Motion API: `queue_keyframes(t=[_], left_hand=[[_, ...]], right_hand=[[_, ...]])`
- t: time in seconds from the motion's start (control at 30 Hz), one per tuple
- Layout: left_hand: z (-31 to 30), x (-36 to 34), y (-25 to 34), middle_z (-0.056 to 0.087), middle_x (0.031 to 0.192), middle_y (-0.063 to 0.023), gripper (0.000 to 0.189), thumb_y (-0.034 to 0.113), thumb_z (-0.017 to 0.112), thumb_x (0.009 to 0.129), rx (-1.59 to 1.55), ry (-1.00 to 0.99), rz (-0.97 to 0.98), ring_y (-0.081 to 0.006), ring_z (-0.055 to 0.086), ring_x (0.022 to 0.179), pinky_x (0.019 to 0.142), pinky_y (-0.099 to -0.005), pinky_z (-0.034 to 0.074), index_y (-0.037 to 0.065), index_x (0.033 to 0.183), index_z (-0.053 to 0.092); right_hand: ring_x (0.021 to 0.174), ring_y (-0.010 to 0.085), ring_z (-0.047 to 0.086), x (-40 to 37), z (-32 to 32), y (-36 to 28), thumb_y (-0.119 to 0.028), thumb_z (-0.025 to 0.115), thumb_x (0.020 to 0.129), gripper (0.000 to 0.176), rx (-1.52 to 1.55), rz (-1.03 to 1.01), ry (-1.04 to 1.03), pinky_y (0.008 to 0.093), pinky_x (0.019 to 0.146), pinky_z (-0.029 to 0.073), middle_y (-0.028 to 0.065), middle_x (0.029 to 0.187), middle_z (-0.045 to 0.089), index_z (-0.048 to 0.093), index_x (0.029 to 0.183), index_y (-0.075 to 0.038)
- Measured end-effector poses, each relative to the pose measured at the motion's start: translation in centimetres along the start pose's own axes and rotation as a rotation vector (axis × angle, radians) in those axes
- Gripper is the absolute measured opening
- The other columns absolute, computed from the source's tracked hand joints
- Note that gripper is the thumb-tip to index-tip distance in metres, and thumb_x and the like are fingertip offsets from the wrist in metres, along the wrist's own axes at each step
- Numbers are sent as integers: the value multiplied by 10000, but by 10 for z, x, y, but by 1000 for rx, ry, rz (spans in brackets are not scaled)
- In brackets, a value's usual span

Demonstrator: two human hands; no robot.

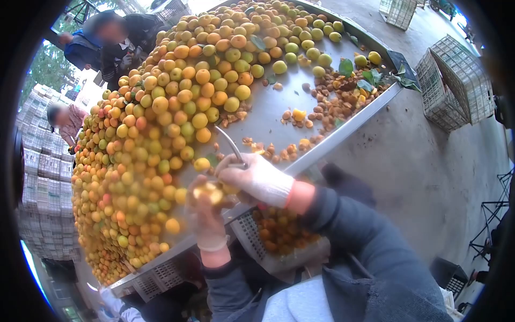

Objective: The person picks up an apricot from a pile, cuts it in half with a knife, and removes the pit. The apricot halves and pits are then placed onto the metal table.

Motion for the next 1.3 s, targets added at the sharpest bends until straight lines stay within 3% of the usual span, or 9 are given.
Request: queue_keyframes(t=[0.17,0.3,0.33,0.43,0.6,0.63,0.67,0.87,1.3], left_hand=[[-2,-7,0,585,1118,-199,552,289,604,909,-284,-140,-122,-253,637,933,778,-346,555,-34,1320,426],[4,-20,0,568,1190,-147,701,479,618,870,191,-160,-9,-283,592,1070,849,-358,517,-15,1332,435],[-15,-16,-28,586,1172,-133,626,342,701,831,-283,40,-240,-275,594,1071,890,-385,493,-28,1284,476],[11,-9,-19,606,1134,-123,540,147,750,759,91,-104,-259,-265,602,1052,908,-383,476,-2,1225,521],[15,-12,-35,612,1069,-124,535,-24,731,693,-471,88,-448,-252,621,956,848,-353,497,36,1187,533],[12,-11,-31,577,1123,-120,516,340,529,796,-223,21,-343,-270,588,1021,818,-398,510,76,1239,508],[10,-10,-28,541,1176,-116,725,705,327,899,25,-47,-236,-289,556,1085,788,-443,522,116,1291,484],[6,-18,-59,584,1138,-124,592,568,520,905,-544,-25,-586,-230,617,874,613,-318,527,114,1285,499],[16,-22,-58,636,882,-127,646,589,593,852,-208,54,-429,-151,590,545,410,-238,443,73,1231,504]], right_hand=[[435,53,444,0,-22,1,-319,549,921,269,87,95,95,189,375,349,-11,709,565,601,1062,-95],[438,56,457,-6,-20,-9,-323,553,919,270,32,97,79,192,370,353,7,744,609,634,1025,-87],[476,59,509,-6,-7,-8,-322,558,916,272,-25,59,-60,194,392,394,15,771,630,658,997,-82],[691,146,636,1,36,7,-299,585,898,296,-198,2,-258,282,645,523,43,812,638,676,1042,-57],[876,187,632,9,28,-24,-163,636,856,219,-710,-529,29,320,795,502,88,894,638,677,1012,-14],[876,187,632,9,28,-26,-163,636,856,219,-712,-529,28,320,795,502,88,894,638,677,1012,-14],[846,182,632,10,22,-28,-145,623,865,201,-568,-465,45,311,786,506,73,851,636,677,1005,-11],[372,71,349,-6,-22,-46,-2,574,858,170,381,-328,336,226,349,258,10,574,492,612,1024,-6],[536,79,533,-22,-13,-64,54,625,813,154,303,-581,383,195,464,378,30,739,622,657,945,-19]])
Point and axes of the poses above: each hand's wrist, its own x-axis towards the middle knuckle, its own z-axis out of the palm, y = z × x, the point moved 9 cm from there along x, towards the middle knuckle
